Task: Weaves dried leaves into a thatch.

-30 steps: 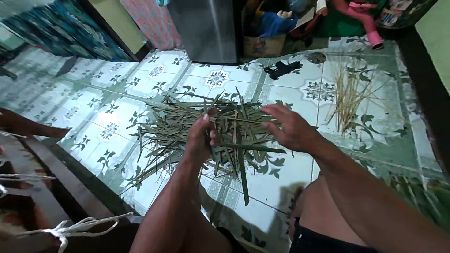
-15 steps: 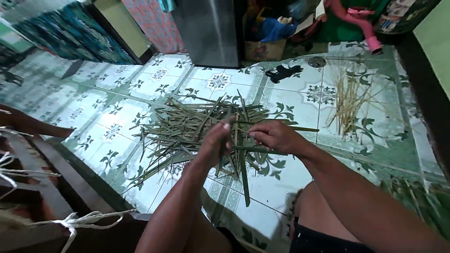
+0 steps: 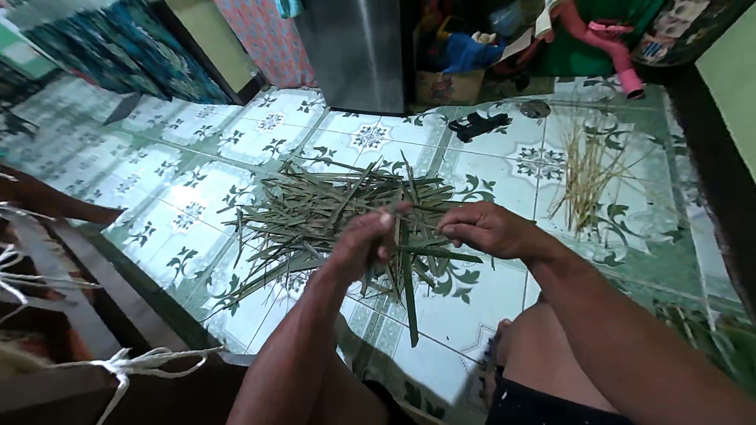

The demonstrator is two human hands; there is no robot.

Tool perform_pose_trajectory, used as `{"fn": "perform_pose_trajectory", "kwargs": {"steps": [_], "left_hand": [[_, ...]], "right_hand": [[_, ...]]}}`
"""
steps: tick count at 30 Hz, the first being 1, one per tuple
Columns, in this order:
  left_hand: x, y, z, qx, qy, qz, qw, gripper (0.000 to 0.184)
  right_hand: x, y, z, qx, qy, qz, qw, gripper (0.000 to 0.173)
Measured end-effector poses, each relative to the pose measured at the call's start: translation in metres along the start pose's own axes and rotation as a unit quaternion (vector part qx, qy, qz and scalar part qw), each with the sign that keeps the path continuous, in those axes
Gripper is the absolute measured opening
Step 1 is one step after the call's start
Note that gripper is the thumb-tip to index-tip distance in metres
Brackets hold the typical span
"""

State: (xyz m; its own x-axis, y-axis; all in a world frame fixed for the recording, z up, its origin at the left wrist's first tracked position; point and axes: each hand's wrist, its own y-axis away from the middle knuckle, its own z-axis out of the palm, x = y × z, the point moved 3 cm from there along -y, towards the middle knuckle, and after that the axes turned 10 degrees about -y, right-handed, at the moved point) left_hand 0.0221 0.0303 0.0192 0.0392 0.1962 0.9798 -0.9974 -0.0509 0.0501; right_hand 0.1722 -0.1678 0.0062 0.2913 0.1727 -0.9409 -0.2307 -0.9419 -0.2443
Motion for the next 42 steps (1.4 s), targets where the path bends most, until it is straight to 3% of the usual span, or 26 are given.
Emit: {"fn": "perform_pose_trajectory", "kwargs": {"steps": [5, 9, 12, 14, 18, 24, 29, 34, 38, 42], "left_hand": [[0.023, 0.007, -0.048, 0.086, 0.085, 0.107, 0.987, 0.042], [0.005, 0.003, -0.022, 0.110, 0.018, 0.031, 0.993, 0.041], [-0.013, -0.006, 0.017, 0.038, -0.040, -0.051, 0.997, 0.044], [-0.007, -0.005, 0.015, 0.023, -0.019, -0.030, 0.999, 0.043], [0.018, 0.002, -0.030, 0.069, 0.063, 0.073, 0.993, 0.041], [-0.006, -0.004, 0.004, 0.040, 0.020, -0.006, 0.999, 0.044], [0.020, 0.008, -0.044, 0.082, 0.066, 0.099, 0.989, 0.042], [0.016, 0.007, -0.037, 0.111, 0.047, 0.096, 0.988, 0.042], [0.005, 0.003, -0.012, 0.107, -0.014, 0.038, 0.993, 0.043], [0.011, 0.005, -0.024, 0.108, 0.039, 0.071, 0.991, 0.043]], "right_hand": [[0.006, 0.004, -0.009, 0.006, 0.033, 0.015, 0.999, 0.027], [0.007, -0.003, -0.001, 0.044, -0.001, 0.054, 0.998, 0.023], [0.004, -0.009, 0.012, 0.070, -0.008, 0.043, 0.997, 0.020], [0.002, -0.009, 0.010, 0.076, -0.005, 0.024, 0.997, 0.019], [0.003, -0.001, -0.003, 0.066, 0.000, 0.011, 0.998, 0.020], [0.000, -0.001, 0.000, 0.062, 0.013, 0.010, 0.998, 0.020], [0.004, 0.009, -0.015, 0.050, 0.011, 0.025, 0.998, 0.019], [0.005, 0.001, 0.000, 0.039, -0.046, 0.115, 0.992, 0.022], [0.003, -0.007, 0.013, 0.061, -0.020, 0.069, 0.995, 0.023], [0.003, -0.006, 0.005, 0.054, 0.009, 0.012, 0.998, 0.024]]}}
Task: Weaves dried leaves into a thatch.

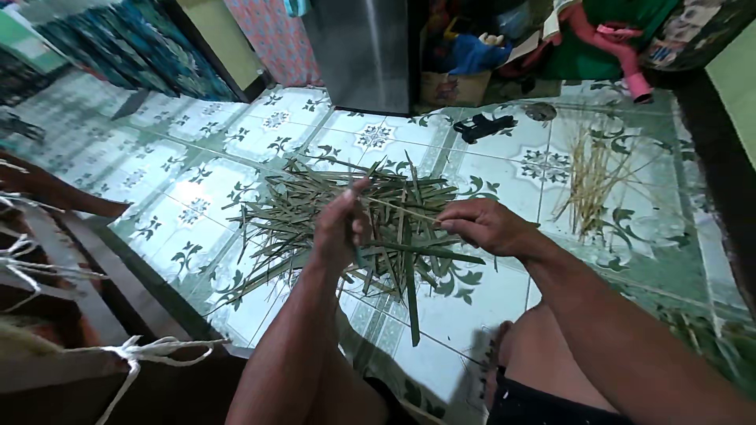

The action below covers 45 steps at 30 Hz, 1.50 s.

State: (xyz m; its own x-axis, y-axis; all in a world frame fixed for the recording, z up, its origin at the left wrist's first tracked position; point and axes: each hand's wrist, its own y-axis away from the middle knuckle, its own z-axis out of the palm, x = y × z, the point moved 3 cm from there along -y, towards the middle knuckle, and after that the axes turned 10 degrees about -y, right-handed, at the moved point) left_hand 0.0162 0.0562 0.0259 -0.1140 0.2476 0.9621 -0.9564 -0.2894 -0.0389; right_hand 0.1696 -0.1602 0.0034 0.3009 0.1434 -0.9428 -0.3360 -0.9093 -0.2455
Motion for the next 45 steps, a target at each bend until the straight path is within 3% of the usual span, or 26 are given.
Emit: {"fn": "perform_pose_trajectory", "kwargs": {"steps": [5, 9, 14, 20, 23, 25, 29, 34, 37, 41, 45], "left_hand": [[-0.002, -0.002, -0.001, 0.050, -0.007, -0.006, 0.999, 0.041], [-0.005, -0.002, 0.014, 0.041, -0.038, -0.011, 0.998, 0.043], [0.013, -0.007, -0.038, 0.146, 0.035, 0.044, 0.988, 0.040], [0.002, -0.002, -0.020, 0.109, -0.048, 0.027, 0.993, 0.042], [-0.014, -0.001, 0.009, 0.041, -0.137, -0.025, 0.989, 0.045], [-0.013, -0.001, 0.021, 0.013, -0.122, -0.043, 0.992, 0.045], [0.008, -0.003, -0.005, 0.053, -0.037, 0.009, 0.998, 0.039], [-0.007, 0.002, 0.018, 0.009, -0.057, -0.035, 0.998, 0.043], [0.000, -0.004, 0.006, 0.047, -0.047, -0.019, 0.998, 0.040], [0.009, -0.006, -0.023, 0.113, 0.010, 0.014, 0.993, 0.040], [0.004, -0.003, -0.015, 0.130, 0.005, 0.014, 0.991, 0.040]], "right_hand": [[0.000, 0.001, -0.004, 0.010, 0.021, -0.018, 1.000, 0.023], [0.002, 0.002, -0.002, 0.018, 0.010, -0.006, 1.000, 0.023], [0.002, 0.010, -0.020, 0.044, 0.008, 0.013, 0.999, 0.022], [0.007, 0.007, -0.017, 0.056, 0.014, 0.100, 0.993, 0.026], [0.005, 0.003, -0.005, 0.043, -0.003, 0.097, 0.994, 0.026], [0.002, 0.002, -0.002, 0.022, 0.007, 0.076, 0.997, 0.027], [0.001, 0.008, -0.009, 0.028, 0.047, 0.016, 0.998, 0.027], [0.003, 0.006, -0.007, 0.056, 0.065, -0.028, 0.996, 0.024], [0.000, 0.007, -0.011, 0.056, 0.076, -0.046, 0.994, 0.025], [0.002, 0.011, -0.023, 0.080, 0.089, -0.017, 0.993, 0.025], [0.004, 0.011, -0.024, 0.116, 0.054, 0.041, 0.991, 0.021]]}}
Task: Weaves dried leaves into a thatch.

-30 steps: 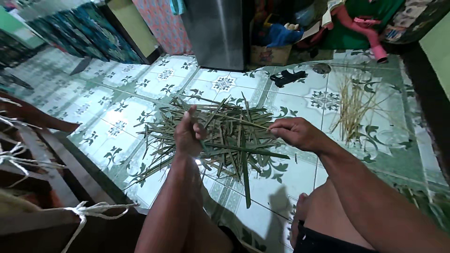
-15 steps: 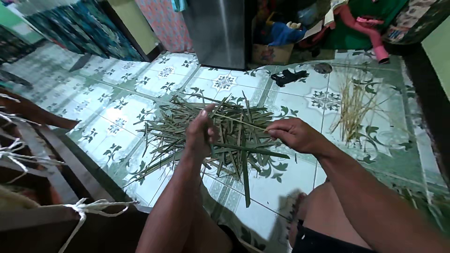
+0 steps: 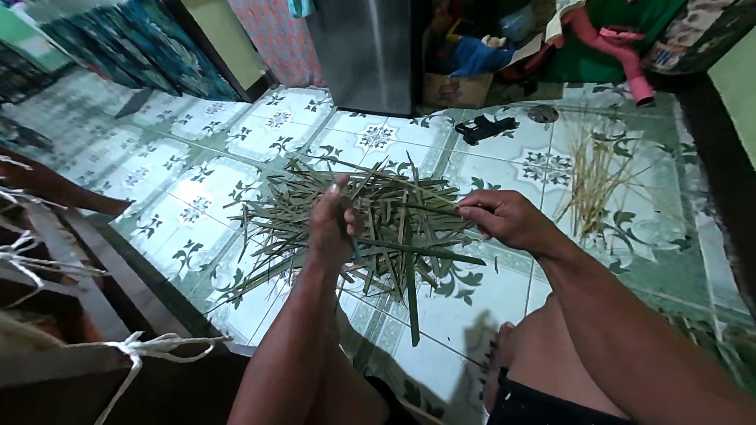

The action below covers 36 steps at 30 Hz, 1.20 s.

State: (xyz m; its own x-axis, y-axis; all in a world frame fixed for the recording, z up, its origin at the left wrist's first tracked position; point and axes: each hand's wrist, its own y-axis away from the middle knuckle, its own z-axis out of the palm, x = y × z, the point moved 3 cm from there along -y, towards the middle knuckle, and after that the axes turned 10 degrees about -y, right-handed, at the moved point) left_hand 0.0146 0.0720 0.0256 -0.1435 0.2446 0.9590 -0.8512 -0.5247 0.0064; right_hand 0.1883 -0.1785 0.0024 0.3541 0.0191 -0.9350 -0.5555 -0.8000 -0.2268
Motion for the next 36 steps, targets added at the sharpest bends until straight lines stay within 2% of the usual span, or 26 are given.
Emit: {"fn": "perform_pose_trajectory", "kwargs": {"steps": [2, 4, 7, 12, 17, 21, 23, 27, 31, 33, 36], "left_hand": [[-0.006, 0.004, 0.012, -0.016, -0.059, 0.006, 0.998, 0.043], [-0.015, 0.010, 0.026, -0.069, -0.127, 0.000, 0.989, 0.046], [-0.024, 0.017, 0.050, -0.142, -0.191, -0.049, 0.970, 0.047], [-0.009, 0.002, 0.026, -0.116, -0.001, -0.033, 0.993, 0.044], [-0.016, 0.010, 0.039, -0.161, -0.022, -0.066, 0.984, 0.046], [0.000, -0.008, 0.000, -0.024, 0.012, -0.033, 0.999, 0.040], [0.001, -0.010, -0.010, 0.005, 0.023, -0.018, 1.000, 0.043], [-0.005, 0.001, 0.003, -0.021, -0.058, 0.017, 0.998, 0.045], [-0.022, 0.012, 0.032, -0.110, -0.153, -0.030, 0.982, 0.044], [-0.020, 0.014, 0.040, -0.123, -0.128, -0.050, 0.983, 0.044], [-0.009, 0.008, 0.030, -0.097, -0.029, -0.043, 0.994, 0.042]], "right_hand": [[0.001, -0.001, 0.003, 0.006, -0.001, 0.012, 1.000, 0.020], [0.000, -0.003, 0.008, 0.004, 0.009, 0.008, 1.000, 0.020], [-0.004, -0.001, 0.016, -0.017, 0.016, -0.031, 0.999, 0.021], [-0.006, 0.002, 0.012, -0.028, 0.038, -0.121, 0.992, 0.020], [-0.008, 0.000, 0.013, -0.030, 0.046, -0.135, 0.989, 0.019], [-0.003, -0.001, 0.004, -0.031, 0.039, -0.115, 0.992, 0.020], [0.000, -0.002, 0.001, -0.019, 0.049, -0.072, 0.996, 0.021], [0.001, -0.004, 0.004, -0.009, 0.048, -0.016, 0.999, 0.021], [-0.003, -0.004, 0.016, -0.030, 0.018, -0.022, 0.999, 0.021], [-0.005, -0.002, 0.018, -0.045, -0.002, -0.054, 0.997, 0.021], [-0.006, 0.001, 0.013, -0.054, -0.022, -0.069, 0.996, 0.020]]}}
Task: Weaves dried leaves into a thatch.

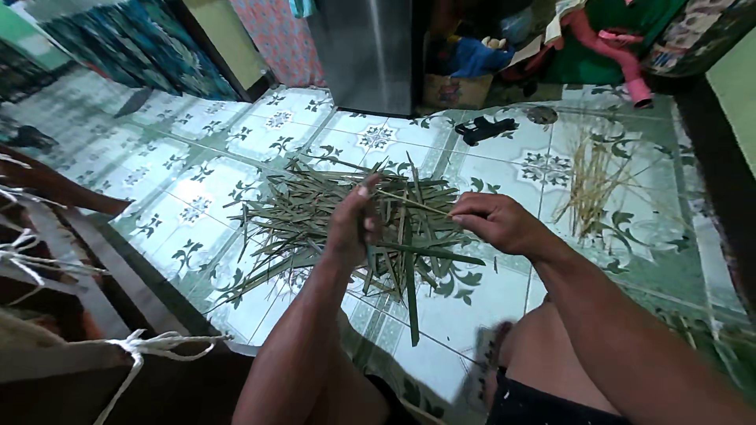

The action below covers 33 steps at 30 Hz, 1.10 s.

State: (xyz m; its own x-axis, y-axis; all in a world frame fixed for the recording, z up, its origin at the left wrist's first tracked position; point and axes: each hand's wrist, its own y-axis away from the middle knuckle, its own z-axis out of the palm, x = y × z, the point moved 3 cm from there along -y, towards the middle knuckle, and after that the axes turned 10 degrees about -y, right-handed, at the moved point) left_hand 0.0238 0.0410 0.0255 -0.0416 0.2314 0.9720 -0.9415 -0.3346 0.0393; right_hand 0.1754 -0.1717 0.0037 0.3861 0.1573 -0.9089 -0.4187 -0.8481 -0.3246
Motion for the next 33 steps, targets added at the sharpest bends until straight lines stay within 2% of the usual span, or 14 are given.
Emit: {"fn": "perform_pose_trajectory", "kwargs": {"steps": [2, 5, 9, 12, 16, 19, 22, 25, 28, 30, 33], "left_hand": [[-0.002, 0.000, -0.002, -0.032, 0.038, 0.006, 0.999, 0.047], [-0.003, 0.002, 0.003, -0.063, 0.027, 0.011, 0.998, 0.047], [0.010, -0.006, -0.036, 0.061, 0.053, 0.025, 0.996, 0.039], [0.011, -0.005, -0.045, 0.077, 0.039, 0.043, 0.995, 0.042], [0.000, -0.001, -0.019, 0.033, -0.091, 0.007, 0.995, 0.043], [-0.015, 0.001, 0.020, -0.053, -0.189, -0.049, 0.979, 0.041], [-0.022, 0.002, 0.041, -0.120, -0.188, -0.074, 0.972, 0.039], [-0.004, -0.002, 0.013, -0.058, -0.059, -0.014, 0.996, 0.041], [0.017, -0.007, -0.030, 0.027, 0.047, 0.055, 0.997, 0.037], [0.022, -0.004, -0.042, 0.073, 0.066, 0.068, 0.993, 0.038], [0.016, -0.001, -0.041, 0.068, 0.042, 0.069, 0.994, 0.040]], "right_hand": [[0.000, 0.001, -0.001, -0.007, -0.013, 0.000, 1.000, 0.019], [-0.001, 0.001, -0.003, -0.014, -0.020, -0.006, 1.000, 0.019], [0.002, 0.001, -0.016, 0.009, 0.002, 0.035, 0.999, 0.019], [0.006, -0.002, -0.018, 0.042, 0.020, 0.106, 0.993, 0.019], [0.004, -0.007, -0.009, 0.048, 0.009, 0.137, 0.989, 0.020], [0.002, -0.009, 0.004, 0.020, -0.037, 0.125, 0.991, 0.021], [0.001, -0.007, 0.013, -0.025, -0.116, 0.122, 0.985, 0.022], [0.001, -0.003, 0.006, -0.048, -0.143, 0.112, 0.982, 0.020], [0.003, 0.001, -0.007, -0.040, -0.148, 0.114, 0.981, 0.020], [0.004, 0.000, -0.011, -0.030, -0.151, 0.123, 0.980, 0.020], [0.004, 0.000, -0.012, -0.011, -0.154, 0.147, 0.977, 0.020]]}}
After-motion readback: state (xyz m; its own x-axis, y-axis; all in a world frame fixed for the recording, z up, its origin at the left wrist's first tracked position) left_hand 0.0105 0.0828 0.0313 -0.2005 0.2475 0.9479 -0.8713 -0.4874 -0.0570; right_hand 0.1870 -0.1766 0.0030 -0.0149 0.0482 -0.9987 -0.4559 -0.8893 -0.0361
